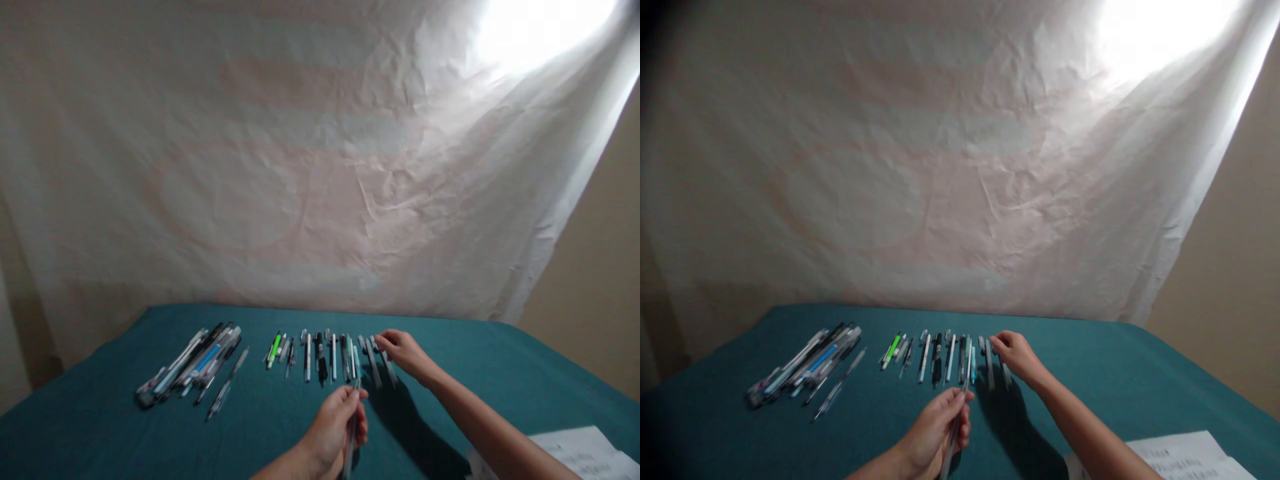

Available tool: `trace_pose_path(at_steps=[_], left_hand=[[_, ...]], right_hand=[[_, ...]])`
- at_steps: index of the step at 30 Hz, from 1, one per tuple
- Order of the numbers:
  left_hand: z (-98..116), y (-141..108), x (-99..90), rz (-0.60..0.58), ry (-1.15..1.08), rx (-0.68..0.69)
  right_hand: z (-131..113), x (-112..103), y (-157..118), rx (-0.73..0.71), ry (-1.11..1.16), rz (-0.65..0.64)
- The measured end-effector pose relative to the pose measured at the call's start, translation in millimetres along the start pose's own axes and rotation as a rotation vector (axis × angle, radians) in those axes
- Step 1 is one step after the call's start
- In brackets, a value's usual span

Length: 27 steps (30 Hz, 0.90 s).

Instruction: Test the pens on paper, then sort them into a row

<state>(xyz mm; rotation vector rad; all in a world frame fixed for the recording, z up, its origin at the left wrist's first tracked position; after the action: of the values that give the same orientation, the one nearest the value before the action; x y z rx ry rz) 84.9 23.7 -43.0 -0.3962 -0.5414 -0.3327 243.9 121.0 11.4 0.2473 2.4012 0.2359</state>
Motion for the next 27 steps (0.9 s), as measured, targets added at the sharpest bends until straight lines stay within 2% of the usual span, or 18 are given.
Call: trace_pose_path(at_steps=[1,3,4,6,8,12,18,24,27], left_hand=[[0.7,-0.7,0.9,-0.001,-0.001,0.003],[1.8,-2.0,2.7,-0.002,0.001,0.008],[2.3,-2.6,3.7,-0.004,0.006,0.014],[3.2,-4.0,6.8,-0.023,0.029,0.028],[3.8,-5.5,10.5,-0.050,0.068,0.044],[3.4,-7.4,15.1,-0.068,0.139,0.052],[0.3,-5.3,15.3,-0.070,0.185,0.035],[2.3,-11.5,22.1,-0.141,0.211,0.027],[11.2,-15.4,28.4,-0.155,0.171,0.076]], right_hand=[[-10.6,6.6,-15.2,0.001,0.049,-0.059],[-27.9,26.3,-48.0,0.073,0.314,-0.241],[-34.2,32.7,-62.1,0.110,0.404,-0.283],[-43.2,41.3,-82.9,0.146,0.528,-0.315],[-45.5,44.7,-92.8,0.168,0.604,-0.291],[-40.7,42.3,-92.8,0.192,0.682,-0.237],[-29.5,24.3,-81.7,0.234,0.751,-0.157],[-39.0,21.8,-88.7,0.212,0.801,-0.204],[-49.0,23.1,-92.8,0.175,0.827,-0.223]])
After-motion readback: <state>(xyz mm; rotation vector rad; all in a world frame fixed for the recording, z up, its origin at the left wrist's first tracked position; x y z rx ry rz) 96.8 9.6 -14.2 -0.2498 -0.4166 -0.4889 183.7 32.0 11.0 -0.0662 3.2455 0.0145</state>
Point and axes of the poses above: each hand's wrist, its own y-axis towards the middle knuckle, its own x-axis out of the palm, z = x × y, the point moved 8 cm from there along y, towards the middle knuckle, and after that the axes turned 6 degrees about z, right-handed, at the moved point
